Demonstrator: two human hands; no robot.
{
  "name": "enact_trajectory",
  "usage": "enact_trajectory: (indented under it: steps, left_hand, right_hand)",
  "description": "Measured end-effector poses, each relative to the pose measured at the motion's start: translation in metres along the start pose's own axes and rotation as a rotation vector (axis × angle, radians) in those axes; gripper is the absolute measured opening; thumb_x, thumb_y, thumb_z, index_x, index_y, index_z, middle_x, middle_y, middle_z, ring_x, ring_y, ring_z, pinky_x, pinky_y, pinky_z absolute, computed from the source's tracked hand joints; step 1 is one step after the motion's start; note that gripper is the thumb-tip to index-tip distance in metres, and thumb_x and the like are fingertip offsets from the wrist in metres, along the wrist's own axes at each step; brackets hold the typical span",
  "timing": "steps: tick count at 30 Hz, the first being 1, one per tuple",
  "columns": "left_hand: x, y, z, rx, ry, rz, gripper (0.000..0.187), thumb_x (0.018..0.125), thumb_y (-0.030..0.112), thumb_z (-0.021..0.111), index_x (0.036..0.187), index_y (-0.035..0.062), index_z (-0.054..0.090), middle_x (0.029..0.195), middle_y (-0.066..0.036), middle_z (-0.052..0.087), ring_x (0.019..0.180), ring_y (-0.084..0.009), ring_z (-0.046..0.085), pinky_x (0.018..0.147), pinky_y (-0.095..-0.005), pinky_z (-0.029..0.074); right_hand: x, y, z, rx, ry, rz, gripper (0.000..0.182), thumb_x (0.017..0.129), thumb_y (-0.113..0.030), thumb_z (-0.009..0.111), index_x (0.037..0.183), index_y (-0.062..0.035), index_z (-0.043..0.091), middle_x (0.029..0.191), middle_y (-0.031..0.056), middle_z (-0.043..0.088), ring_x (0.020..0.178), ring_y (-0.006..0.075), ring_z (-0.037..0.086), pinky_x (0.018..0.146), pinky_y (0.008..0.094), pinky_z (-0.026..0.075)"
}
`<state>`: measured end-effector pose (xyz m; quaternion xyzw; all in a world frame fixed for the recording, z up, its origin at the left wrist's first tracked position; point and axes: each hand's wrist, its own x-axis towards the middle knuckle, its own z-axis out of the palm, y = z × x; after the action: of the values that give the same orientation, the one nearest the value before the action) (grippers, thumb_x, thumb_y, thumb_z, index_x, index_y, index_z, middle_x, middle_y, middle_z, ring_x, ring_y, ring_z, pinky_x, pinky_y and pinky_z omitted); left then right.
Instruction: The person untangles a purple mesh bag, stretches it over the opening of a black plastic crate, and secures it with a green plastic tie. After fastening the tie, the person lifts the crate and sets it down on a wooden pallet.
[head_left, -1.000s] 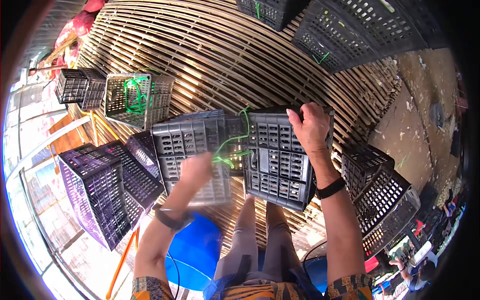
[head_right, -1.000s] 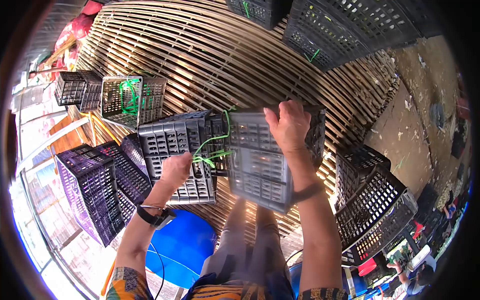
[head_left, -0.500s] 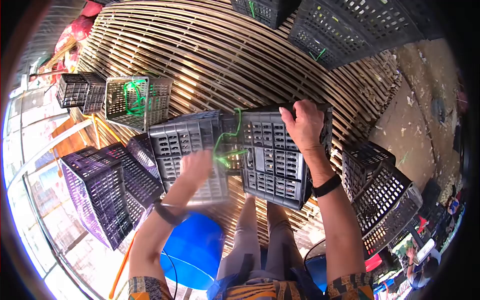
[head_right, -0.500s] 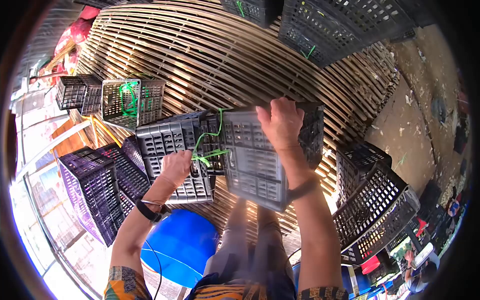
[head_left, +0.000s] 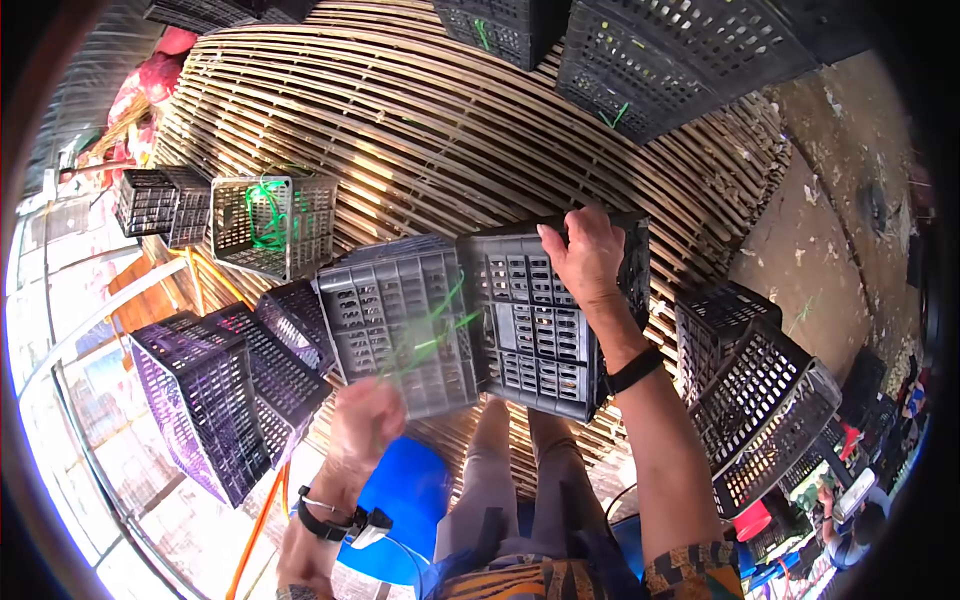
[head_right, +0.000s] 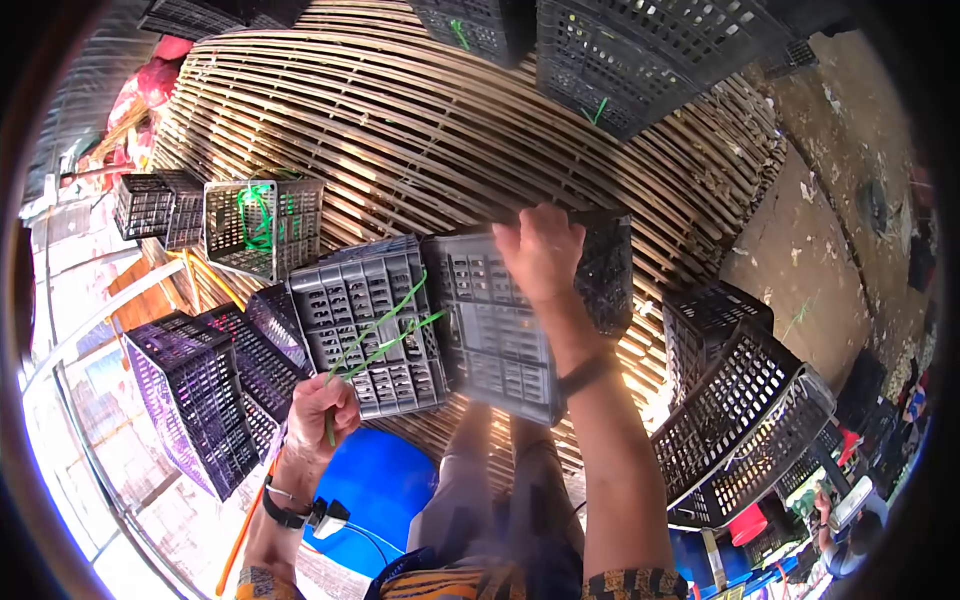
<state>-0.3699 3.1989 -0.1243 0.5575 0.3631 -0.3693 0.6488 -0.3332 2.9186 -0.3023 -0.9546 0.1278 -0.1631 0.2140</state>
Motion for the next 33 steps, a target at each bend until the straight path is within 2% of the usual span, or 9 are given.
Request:
enact_trajectory:
  steps: [2,3,9,14,22,26,28,30,33]
  left_hand:
    - [0.041,-0.012,-0.061,0.482,0.04,0.477,0.021,0.077,0.009,0.05,0.058,0.0095,0.042,0.049,-0.002,0.041,0.039,-0.0105,0.033,0.036,-0.024,0.025]
    - [0.034,0.018,-0.043,-0.066,0.146,0.183,0.023,0.08,0.009,0.05,0.058,0.0092,0.042,0.049,-0.002,0.042,0.038,-0.0102,0.034,0.035,-0.024,0.025]
    - [0.079,0.022,-0.038,0.342,0.04,0.297,0.026,0.09,0.026,0.052,0.072,0.0073,0.053,0.05,-0.002,0.048,0.037,-0.0073,0.037,0.034,-0.0201,0.027]
    - [0.107,0.01,-0.048,0.423,0.031,0.145,0.026,0.093,0.025,0.046,0.079,0.0041,0.054,0.055,-0.005,0.055,0.041,-0.0098,0.051,0.036,-0.0194,0.036]
    - [0.127,-0.013,-0.124,1.409,0.029,1.051,0.013,0.083,-0.003,0.043,0.078,0.0033,0.053,0.06,0.001,0.051,0.048,-0.0079,0.049,0.046,-0.023,0.041]
    - [0.149,0.006,-0.289,0.805,0.389,0.442,0.014,0.079,-0.004,0.052,0.088,0.0016,0.061,0.066,0.004,0.055,0.049,-0.0138,0.053,0.044,-0.0286,0.042]
    - [0.149,0.016,-0.279,0.703,0.499,0.349,0.01,0.084,0.003,0.052,0.086,0.0015,0.062,0.062,0.0,0.054,0.045,-0.014,0.051,0.041,-0.0289,0.042]
    - [0.141,0.03,-0.27,1.262,0.708,0.457,0.012,0.084,0.009,0.054,0.081,0.0003,0.061,0.056,-0.006,0.053,0.045,-0.0142,0.052,0.04,-0.0289,0.043]
    - [0.111,0.09,-0.259,0.734,0.639,0.366,0.02,0.082,0.017,0.052,0.074,0.0,0.06,0.049,-0.01,0.055,0.043,-0.0151,0.053,0.035,-0.0297,0.039]
  right_hand:
    - [-0.003,-0.001,0.001,-0.021,0.038,-0.044,0.031,0.069,-0.032,0.071,0.068,-0.0102,0.049,0.071,0.0027,0.051,0.074,0.0235,0.052,0.058,0.0381,0.038]
    - [0.0,-0.005,-0.001,0.002,0.064,-0.064,0.03,0.069,-0.031,0.071,0.067,-0.0092,0.049,0.07,0.0036,0.051,0.07,0.0252,0.053,0.056,0.0391,0.038]
    - [0.013,0.038,-0.025,0.109,-0.068,0.021,0.037,0.069,-0.036,0.073,0.059,-0.0095,0.049,0.061,0.0038,0.05,0.052,0.0189,0.049,0.048,0.0327,0.041]
    - [0.01,0.126,-0.07,0.113,-0.087,0.11,0.032,0.078,-0.029,0.066,0.067,-0.0046,0.048,0.07,0.0062,0.052,0.069,0.024,0.052,0.064,0.0352,0.042]
    - [0.008,0.13,-0.082,-0.044,-0.216,0.416,0.036,0.084,-0.045,0.053,0.087,-0.0097,0.056,0.082,0.011,0.059,0.08,0.0305,0.057,0.069,0.0388,0.044]
    - [-0.031,0.228,-0.1,-0.172,-0.08,0.826,0.049,0.085,-0.057,0.042,0.109,-0.0164,0.056,0.101,0.0099,0.062,0.096,0.0336,0.057,0.081,0.0397,0.042]
    - [-0.044,0.243,-0.095,-0.186,-0.046,0.762,0.052,0.086,-0.055,0.042,0.115,-0.0132,0.052,0.11,0.012,0.057,0.103,0.0324,0.052,0.087,0.0387,0.038]
    - [-0.044,0.275,-0.078,0.248,0.035,0.743,0.052,0.087,-0.048,0.049,0.118,-0.0057,0.048,0.116,0.0146,0.052,0.107,0.0298,0.048,0.091,0.0372,0.035]
    - [-0.044,0.272,-0.088,0.128,-0.008,0.709,0.061,0.087,-0.042,0.053,0.129,-0.0016,0.038,0.13,0.0164,0.042,0.118,0.0284,0.04,0.099,0.0351,0.031]
